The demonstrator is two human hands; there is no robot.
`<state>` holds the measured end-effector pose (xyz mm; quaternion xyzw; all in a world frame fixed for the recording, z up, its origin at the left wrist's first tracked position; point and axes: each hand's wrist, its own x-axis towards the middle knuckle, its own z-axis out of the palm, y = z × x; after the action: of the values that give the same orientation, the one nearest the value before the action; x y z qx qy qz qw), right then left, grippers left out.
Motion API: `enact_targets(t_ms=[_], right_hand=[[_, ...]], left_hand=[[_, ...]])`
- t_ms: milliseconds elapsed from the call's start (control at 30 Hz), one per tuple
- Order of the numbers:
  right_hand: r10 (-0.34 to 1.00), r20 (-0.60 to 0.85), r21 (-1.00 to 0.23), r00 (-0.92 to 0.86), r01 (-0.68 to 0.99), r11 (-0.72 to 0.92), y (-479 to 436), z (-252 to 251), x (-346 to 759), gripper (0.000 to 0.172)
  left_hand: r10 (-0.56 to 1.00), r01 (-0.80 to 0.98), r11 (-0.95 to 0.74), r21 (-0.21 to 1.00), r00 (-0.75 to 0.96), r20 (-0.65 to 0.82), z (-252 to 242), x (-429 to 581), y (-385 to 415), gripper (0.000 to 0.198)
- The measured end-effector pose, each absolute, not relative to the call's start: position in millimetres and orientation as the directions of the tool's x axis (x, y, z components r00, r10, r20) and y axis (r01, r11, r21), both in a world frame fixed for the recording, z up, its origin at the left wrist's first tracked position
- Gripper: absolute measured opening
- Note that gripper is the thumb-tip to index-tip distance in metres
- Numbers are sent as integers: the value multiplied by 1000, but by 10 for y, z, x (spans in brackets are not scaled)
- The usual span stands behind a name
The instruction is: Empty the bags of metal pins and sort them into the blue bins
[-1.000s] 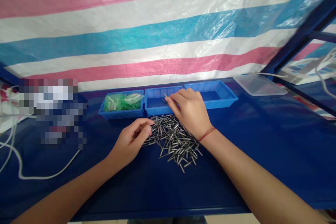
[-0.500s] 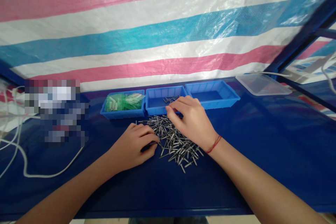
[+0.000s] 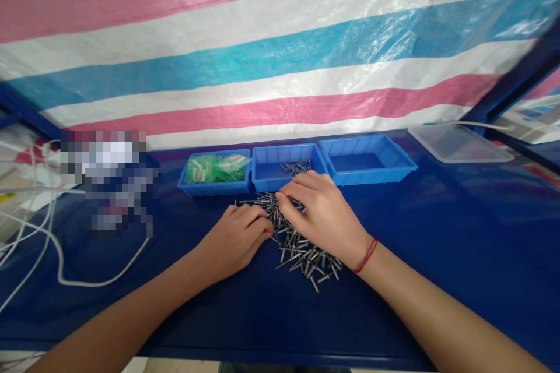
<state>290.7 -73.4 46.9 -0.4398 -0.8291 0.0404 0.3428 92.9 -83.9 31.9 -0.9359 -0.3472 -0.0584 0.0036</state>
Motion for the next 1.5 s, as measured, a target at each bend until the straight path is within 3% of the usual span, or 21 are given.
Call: enact_targets(t_ms=[467,700,933,1167,1500], right_hand=[[765,509,-384,-394,692,611,-745,463,2882,21],[775,510,-466,-373,638,613,-761,488,2864,25],[770,466,-586,-436,500,637,-784,436,2812,9],[828,415,-693,-376,460,556,-794,391,2773,11],[819,469,-681,-330,455,574,-803,371,2765,10]], left_hand=[[653,645,-757,108,739,165,340,938,-864,22],[742,655,-668,352,619,256,370,924,-834,19],[822,608,-567,556,466,329,316,891,-774,14],[821,562,-566,604,452,349,327,889,-779,16],[789,575,-612,543,490,371,279,878,-737,18]])
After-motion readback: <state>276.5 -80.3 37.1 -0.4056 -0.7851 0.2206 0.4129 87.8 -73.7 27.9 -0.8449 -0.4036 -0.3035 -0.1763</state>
